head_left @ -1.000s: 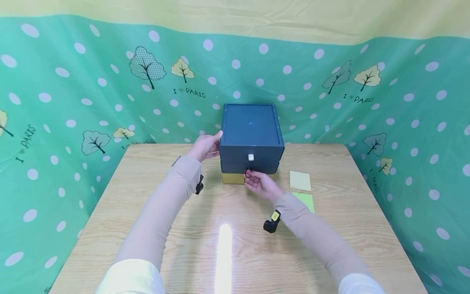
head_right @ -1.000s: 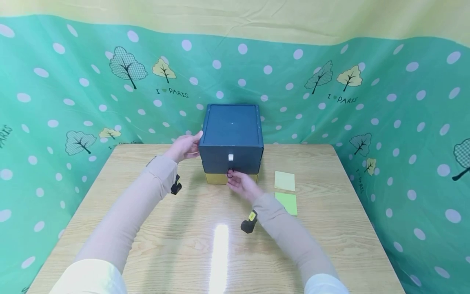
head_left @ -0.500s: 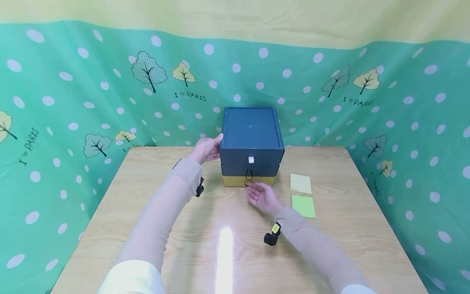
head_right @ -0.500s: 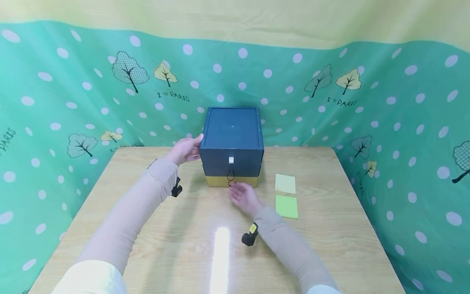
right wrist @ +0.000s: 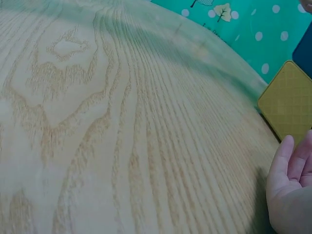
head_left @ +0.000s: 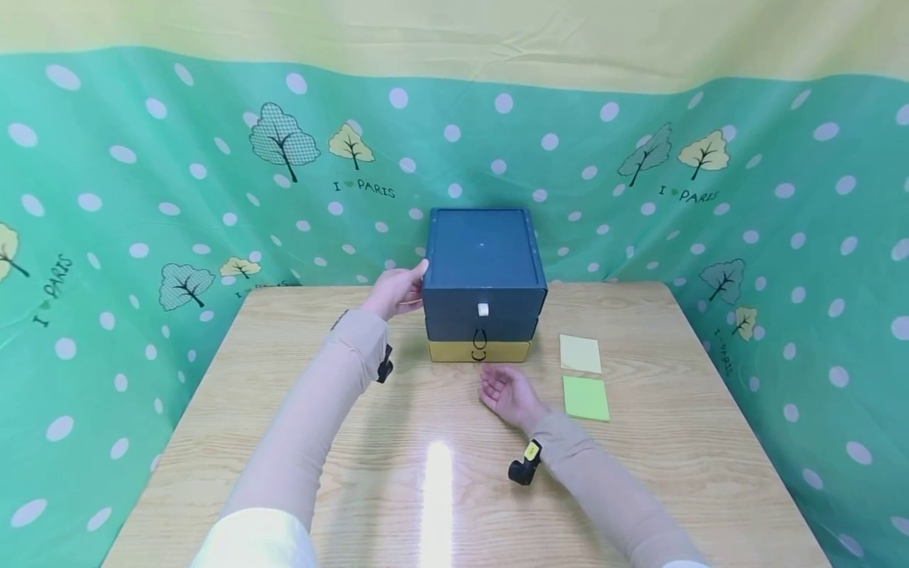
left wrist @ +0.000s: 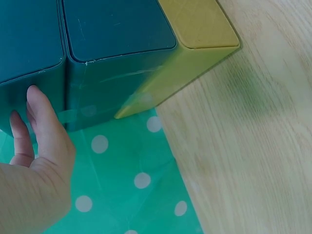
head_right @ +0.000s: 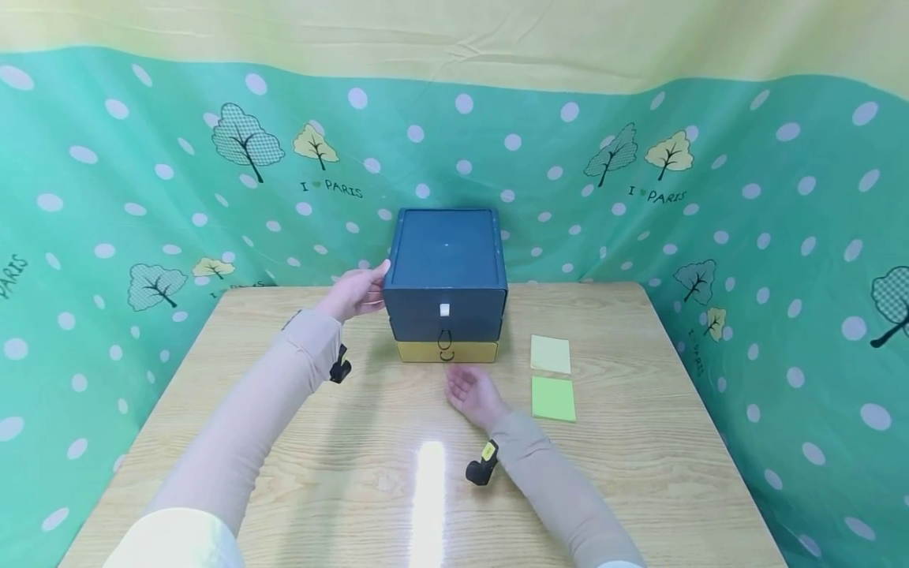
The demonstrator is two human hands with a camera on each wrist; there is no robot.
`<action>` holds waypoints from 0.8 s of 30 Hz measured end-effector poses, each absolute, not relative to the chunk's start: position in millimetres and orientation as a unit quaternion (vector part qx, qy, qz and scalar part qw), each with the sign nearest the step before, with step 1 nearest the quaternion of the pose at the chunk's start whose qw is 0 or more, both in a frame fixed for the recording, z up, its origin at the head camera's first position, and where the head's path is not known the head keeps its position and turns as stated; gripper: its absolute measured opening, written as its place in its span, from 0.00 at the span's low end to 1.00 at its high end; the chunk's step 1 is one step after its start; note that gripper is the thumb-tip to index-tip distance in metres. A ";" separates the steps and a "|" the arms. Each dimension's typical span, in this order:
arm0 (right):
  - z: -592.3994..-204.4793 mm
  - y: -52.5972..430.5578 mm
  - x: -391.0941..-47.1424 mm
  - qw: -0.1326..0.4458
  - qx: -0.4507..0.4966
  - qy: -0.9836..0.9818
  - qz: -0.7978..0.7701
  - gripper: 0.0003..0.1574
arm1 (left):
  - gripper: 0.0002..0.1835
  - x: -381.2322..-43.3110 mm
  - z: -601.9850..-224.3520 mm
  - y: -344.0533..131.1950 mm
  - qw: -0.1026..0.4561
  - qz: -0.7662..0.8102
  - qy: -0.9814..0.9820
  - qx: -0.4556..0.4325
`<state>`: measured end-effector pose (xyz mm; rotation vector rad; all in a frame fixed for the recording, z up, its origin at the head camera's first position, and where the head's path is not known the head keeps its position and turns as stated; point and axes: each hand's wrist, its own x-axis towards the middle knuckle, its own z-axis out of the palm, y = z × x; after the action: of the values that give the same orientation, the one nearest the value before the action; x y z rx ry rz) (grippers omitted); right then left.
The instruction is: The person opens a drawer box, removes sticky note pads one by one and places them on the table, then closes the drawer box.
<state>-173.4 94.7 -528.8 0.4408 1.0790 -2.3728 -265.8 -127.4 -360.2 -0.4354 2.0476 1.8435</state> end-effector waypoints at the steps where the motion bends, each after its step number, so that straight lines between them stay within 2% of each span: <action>1: -529.5 94.5 -172.8 0.245 0.162 0.397 -0.869 0.17 | 0.30 -265.8 -360.3 -127.2 0.175 0.652 0.722 -0.154; 12: -540.6 96.3 -167.7 0.240 0.162 0.392 -0.873 0.16 | 0.30 -265.4 -361.2 -126.5 0.176 0.648 0.724 -0.158; 19: -539.4 93.8 -168.1 0.249 0.138 0.434 -0.855 0.27 | 0.24 -267.2 -361.5 -126.8 0.171 0.662 0.711 -0.163; 24: -534.3 91.0 -174.4 0.272 0.129 0.432 -0.850 0.32 | 0.19 -267.3 -360.6 -126.8 0.174 0.668 0.705 -0.162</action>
<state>-174.4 91.0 -534.3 0.3467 1.1638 -2.2885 -267.3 -126.8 -360.6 -0.4591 1.9997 1.8937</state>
